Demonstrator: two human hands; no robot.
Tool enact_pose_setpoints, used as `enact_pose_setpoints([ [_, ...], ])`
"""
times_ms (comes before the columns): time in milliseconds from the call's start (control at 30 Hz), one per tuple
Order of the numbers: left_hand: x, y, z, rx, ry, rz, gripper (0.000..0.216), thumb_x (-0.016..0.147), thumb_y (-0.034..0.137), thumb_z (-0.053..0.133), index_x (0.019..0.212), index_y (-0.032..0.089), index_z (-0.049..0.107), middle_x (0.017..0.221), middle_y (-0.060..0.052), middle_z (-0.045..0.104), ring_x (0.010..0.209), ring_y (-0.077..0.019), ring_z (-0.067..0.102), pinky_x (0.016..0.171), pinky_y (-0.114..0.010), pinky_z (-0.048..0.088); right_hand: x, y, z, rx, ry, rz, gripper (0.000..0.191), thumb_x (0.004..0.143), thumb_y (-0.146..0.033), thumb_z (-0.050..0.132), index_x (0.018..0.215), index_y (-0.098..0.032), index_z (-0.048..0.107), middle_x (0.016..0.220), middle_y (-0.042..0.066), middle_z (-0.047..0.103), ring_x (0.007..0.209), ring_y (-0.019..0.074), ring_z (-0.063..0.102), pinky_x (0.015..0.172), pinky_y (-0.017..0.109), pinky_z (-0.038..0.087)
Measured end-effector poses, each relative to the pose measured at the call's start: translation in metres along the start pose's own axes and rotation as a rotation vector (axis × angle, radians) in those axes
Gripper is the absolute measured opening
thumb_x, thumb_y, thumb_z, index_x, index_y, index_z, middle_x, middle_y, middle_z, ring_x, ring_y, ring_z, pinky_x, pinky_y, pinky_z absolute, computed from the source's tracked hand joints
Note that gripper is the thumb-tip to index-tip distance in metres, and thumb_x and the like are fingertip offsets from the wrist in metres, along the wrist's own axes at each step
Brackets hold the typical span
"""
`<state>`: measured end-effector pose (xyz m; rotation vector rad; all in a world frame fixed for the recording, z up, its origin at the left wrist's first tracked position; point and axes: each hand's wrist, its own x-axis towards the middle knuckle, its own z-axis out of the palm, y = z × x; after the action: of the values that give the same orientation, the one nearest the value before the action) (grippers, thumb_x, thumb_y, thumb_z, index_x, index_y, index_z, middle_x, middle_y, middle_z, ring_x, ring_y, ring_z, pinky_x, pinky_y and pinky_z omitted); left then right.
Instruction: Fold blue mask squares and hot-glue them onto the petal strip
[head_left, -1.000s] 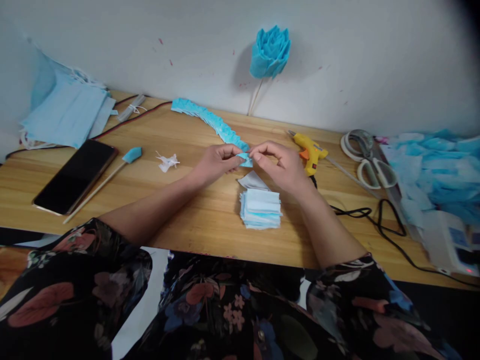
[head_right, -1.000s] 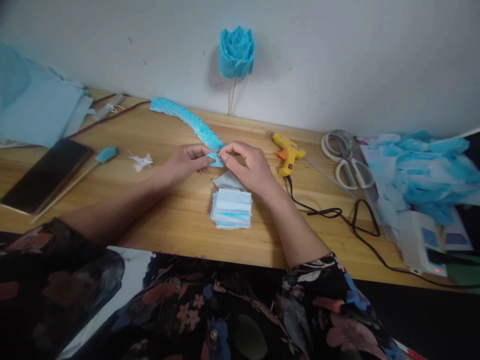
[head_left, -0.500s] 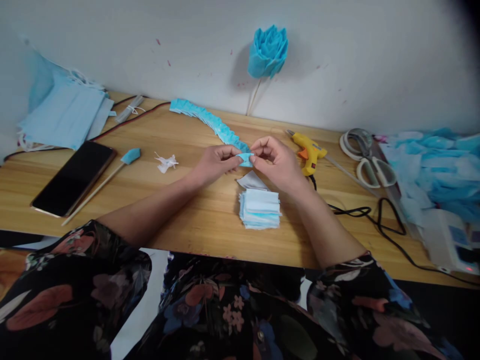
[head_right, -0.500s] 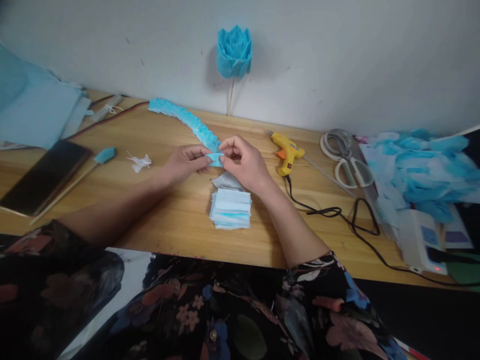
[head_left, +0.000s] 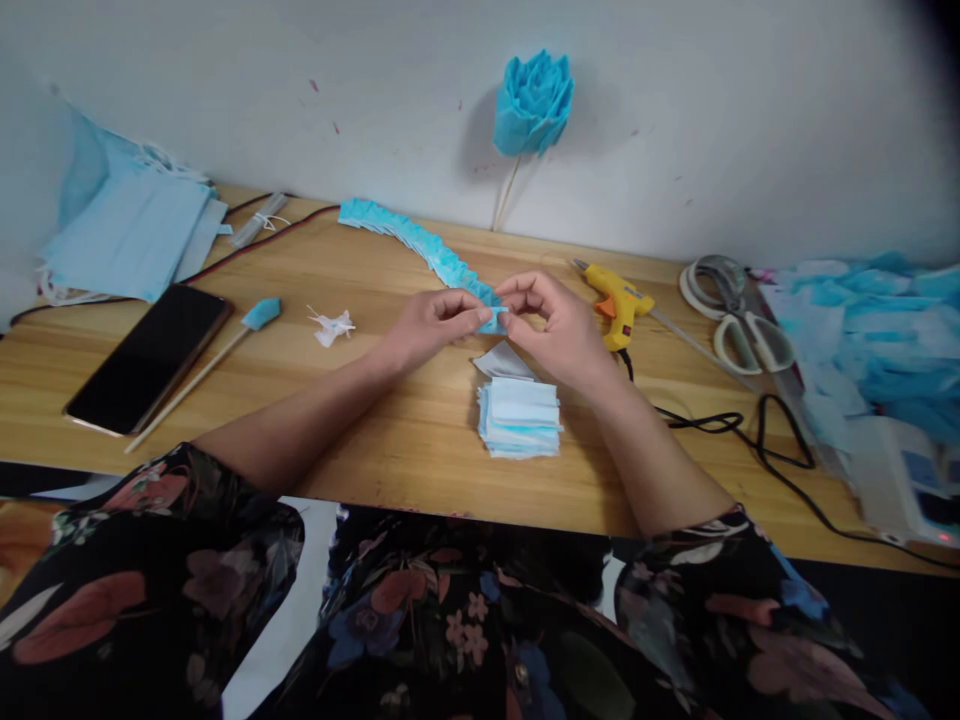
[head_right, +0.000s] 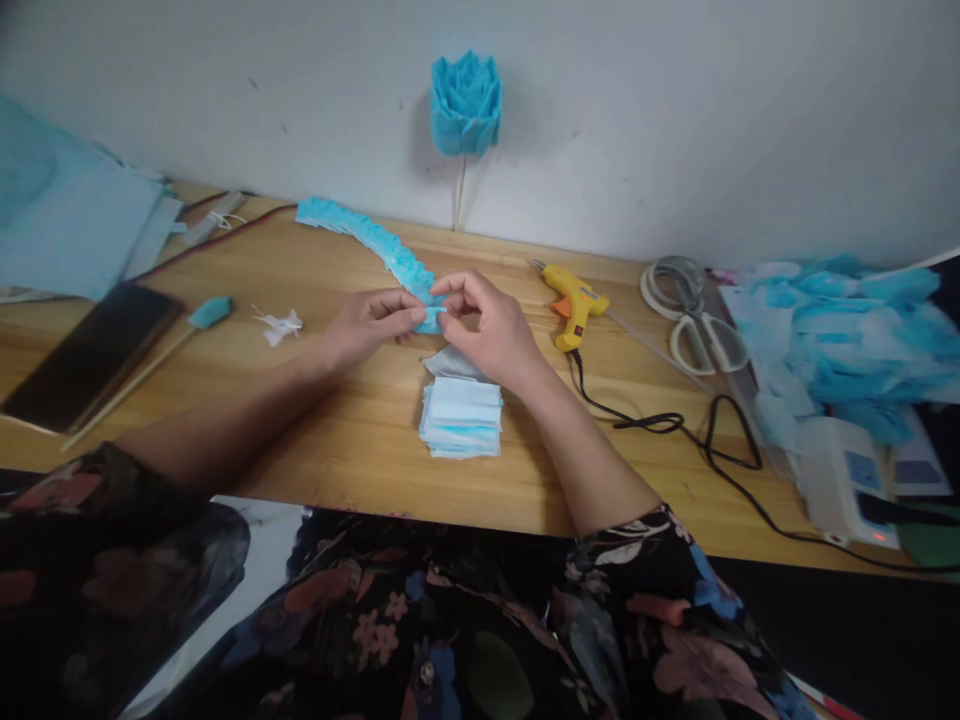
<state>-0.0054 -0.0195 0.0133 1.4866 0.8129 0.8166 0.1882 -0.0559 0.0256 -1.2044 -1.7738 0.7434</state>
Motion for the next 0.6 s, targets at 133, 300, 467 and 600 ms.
enact_pose_setpoints([
  [133,0.001,-0.003,0.000,0.013,0.005,-0.018,0.038,0.073,0.051,0.077,0.075,0.015,0.065,0.063,0.002,0.056,0.059,-0.0085,0.049,0.057,-0.023,0.038,-0.001,0.000,0.000,-0.026,-0.003,0.001,0.020,0.084,-0.025,0.067,0.104,-0.025,0.062,0.082,-0.002,0.064,0.077,0.0145,0.062,0.082,0.034,0.051],
  [300,0.001,-0.006,-0.001,-0.029,0.027,-0.024,0.035,0.074,0.049,0.075,0.073,0.015,0.064,0.062,0.002,0.056,0.058,-0.0089,0.049,0.059,-0.024,0.041,0.000,0.001,0.000,0.024,-0.017,0.007,0.021,0.084,-0.024,0.066,0.105,-0.024,0.063,0.081,-0.002,0.064,0.076,0.0141,0.061,0.082,0.035,0.052],
  [467,0.002,-0.005,-0.001,-0.039,0.040,-0.033,0.032,0.072,0.046,0.075,0.071,0.016,0.063,0.061,0.002,0.056,0.058,-0.0089,0.049,0.059,-0.023,0.041,0.000,0.003,0.000,0.077,-0.049,0.048,0.023,0.084,-0.029,0.068,0.106,-0.024,0.064,0.078,-0.003,0.062,0.072,0.0128,0.058,0.078,0.033,0.052],
  [600,0.004,-0.004,-0.003,-0.039,0.016,-0.033,0.030,0.071,0.044,0.074,0.070,0.016,0.063,0.060,0.002,0.055,0.057,-0.0084,0.048,0.058,-0.023,0.040,0.001,0.005,-0.010,0.181,-0.151,0.123,0.032,0.085,-0.039,0.070,0.113,-0.025,0.065,0.080,-0.002,0.066,0.073,0.0138,0.061,0.074,0.032,0.053],
])
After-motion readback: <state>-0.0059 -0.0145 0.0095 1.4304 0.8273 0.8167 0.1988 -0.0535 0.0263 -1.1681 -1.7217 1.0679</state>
